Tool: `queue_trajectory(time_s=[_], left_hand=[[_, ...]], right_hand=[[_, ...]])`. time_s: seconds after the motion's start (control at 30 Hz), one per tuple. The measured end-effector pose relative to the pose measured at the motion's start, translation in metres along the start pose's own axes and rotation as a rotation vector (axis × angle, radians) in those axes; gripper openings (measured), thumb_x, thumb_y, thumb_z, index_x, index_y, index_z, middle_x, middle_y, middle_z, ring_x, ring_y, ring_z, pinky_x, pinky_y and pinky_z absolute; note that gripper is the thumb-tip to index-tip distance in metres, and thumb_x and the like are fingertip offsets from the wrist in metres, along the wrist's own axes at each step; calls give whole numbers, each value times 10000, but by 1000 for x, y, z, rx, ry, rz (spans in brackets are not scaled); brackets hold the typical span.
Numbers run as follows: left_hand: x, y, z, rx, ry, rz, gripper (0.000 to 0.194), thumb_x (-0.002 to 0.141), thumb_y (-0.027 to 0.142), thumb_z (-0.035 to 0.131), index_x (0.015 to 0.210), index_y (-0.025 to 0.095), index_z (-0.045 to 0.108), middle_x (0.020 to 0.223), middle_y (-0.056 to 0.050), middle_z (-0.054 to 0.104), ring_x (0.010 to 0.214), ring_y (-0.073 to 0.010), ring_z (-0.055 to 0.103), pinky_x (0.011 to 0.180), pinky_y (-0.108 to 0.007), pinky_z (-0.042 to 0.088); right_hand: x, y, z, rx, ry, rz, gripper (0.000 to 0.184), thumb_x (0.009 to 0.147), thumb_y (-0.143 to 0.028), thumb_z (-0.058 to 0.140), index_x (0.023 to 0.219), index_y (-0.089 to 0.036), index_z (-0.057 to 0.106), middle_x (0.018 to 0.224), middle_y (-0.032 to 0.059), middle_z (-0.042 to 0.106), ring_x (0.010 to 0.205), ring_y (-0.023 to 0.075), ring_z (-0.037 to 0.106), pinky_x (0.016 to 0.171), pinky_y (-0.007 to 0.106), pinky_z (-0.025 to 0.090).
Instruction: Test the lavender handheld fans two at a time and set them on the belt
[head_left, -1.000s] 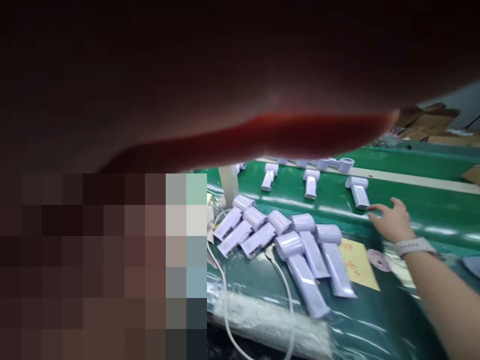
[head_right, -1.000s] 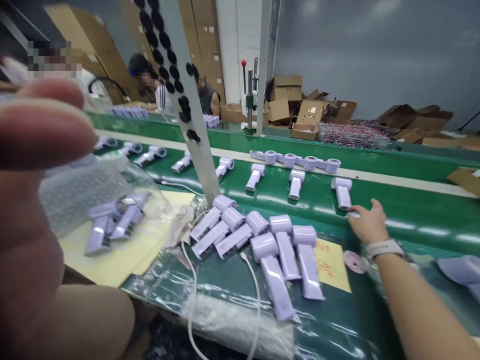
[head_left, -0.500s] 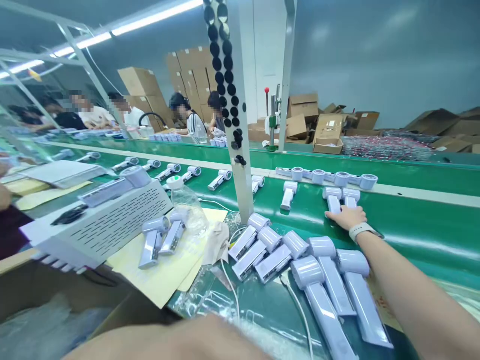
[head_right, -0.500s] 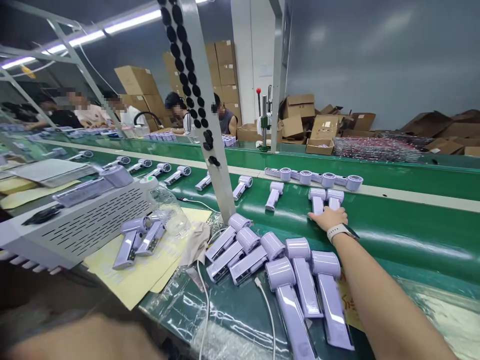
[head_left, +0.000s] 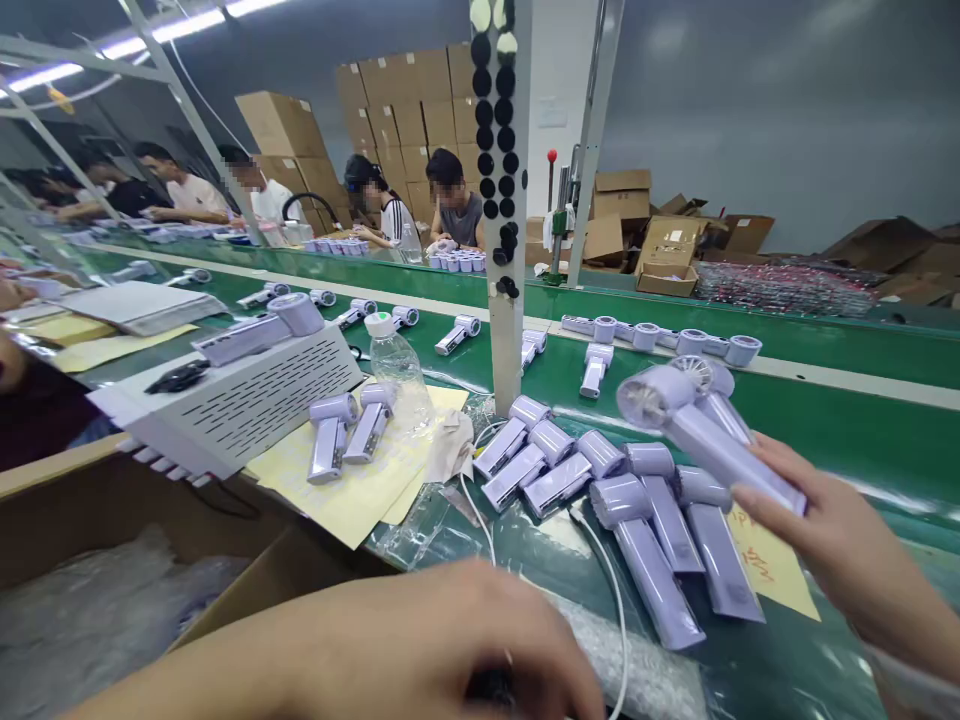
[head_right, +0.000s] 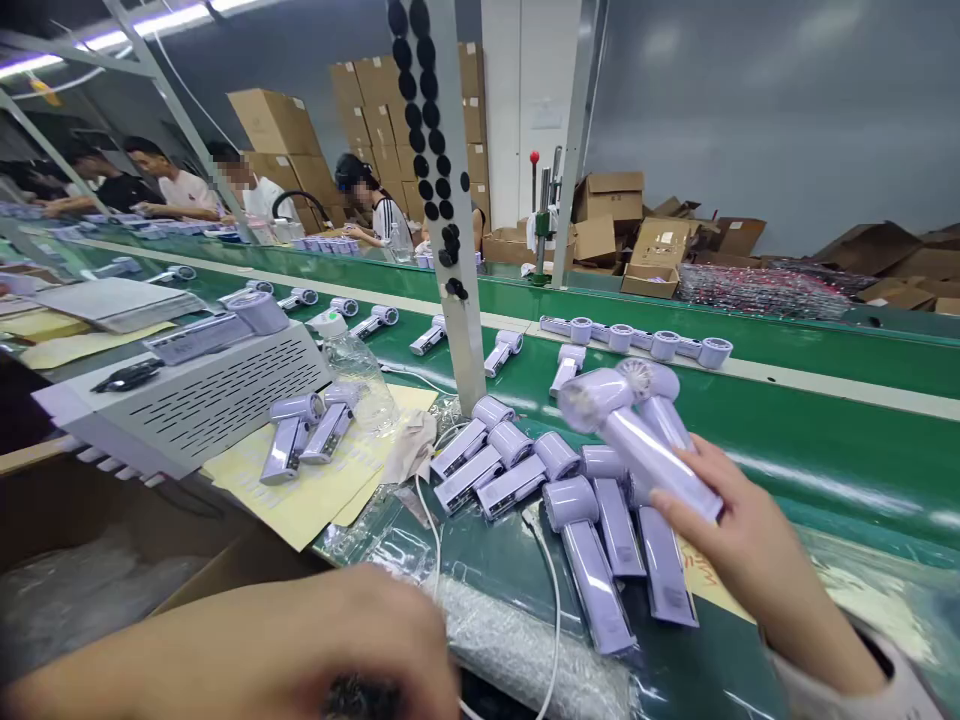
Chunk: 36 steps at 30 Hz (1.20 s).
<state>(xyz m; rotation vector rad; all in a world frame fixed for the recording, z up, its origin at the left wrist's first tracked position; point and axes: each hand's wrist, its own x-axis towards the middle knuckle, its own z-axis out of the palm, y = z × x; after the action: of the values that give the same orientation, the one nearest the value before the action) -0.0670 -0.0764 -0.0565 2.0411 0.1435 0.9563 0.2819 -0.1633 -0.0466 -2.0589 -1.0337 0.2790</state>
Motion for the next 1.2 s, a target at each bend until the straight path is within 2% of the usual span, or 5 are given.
queue_trajectory(time_s=[0.1, 0.37, 0.63, 0.77, 1.2], left_hand=[[2, -29, 18, -299, -107, -269, 517, 943, 521, 693, 1412, 314, 629, 1304, -102, 756, 1112, -251, 767, 954, -391, 630], [-20, -61, 57, -1060, 608, -651, 648, 776, 817, 668, 919, 189, 742, 1016, -113, 797, 1087, -341, 750, 1025, -508, 587], [-25, -65, 18, -856, 519, -488, 645, 803, 833, 628, 981, 222, 732, 1008, -101, 802, 928, -287, 785, 799, -423, 659], [-11, -64, 22, -822, 602, -442, 717, 721, 918, 616, 938, 240, 699, 983, -100, 786, 1082, -359, 753, 845, -492, 652], [30, -41, 43, -1103, 710, -453, 771, 629, 975, 623, 700, 217, 501, 1192, -80, 733, 1130, -347, 708, 863, -497, 625]], right_hand=[[-60, -21, 35, 16, -63, -274, 506, 720, -542, 740, 1133, -261, 822, 1580, 135, 531, 1453, 541, 446, 1117, 661, 466], [-117, -60, 112, -38, -431, -633, 707, 771, -525, 866, 1409, -276, 690, 1714, 167, 329, 1447, 506, 474, 1097, 666, 497], [-55, -44, 129, -230, -281, -463, 266, 928, -29, 482, 898, -127, 728, 1504, 251, 574, 1539, 433, 339, 1257, 701, 167], [-84, -53, 114, -115, -530, -428, 203, 1028, -199, 499, 947, -201, 686, 957, 117, 784, 973, 299, 728, 895, 480, 569], [-133, -62, 107, 606, -919, -69, 456, 1032, -612, 544, 802, -220, 589, 540, -53, 457, 514, 135, 397, 533, 284, 307]])
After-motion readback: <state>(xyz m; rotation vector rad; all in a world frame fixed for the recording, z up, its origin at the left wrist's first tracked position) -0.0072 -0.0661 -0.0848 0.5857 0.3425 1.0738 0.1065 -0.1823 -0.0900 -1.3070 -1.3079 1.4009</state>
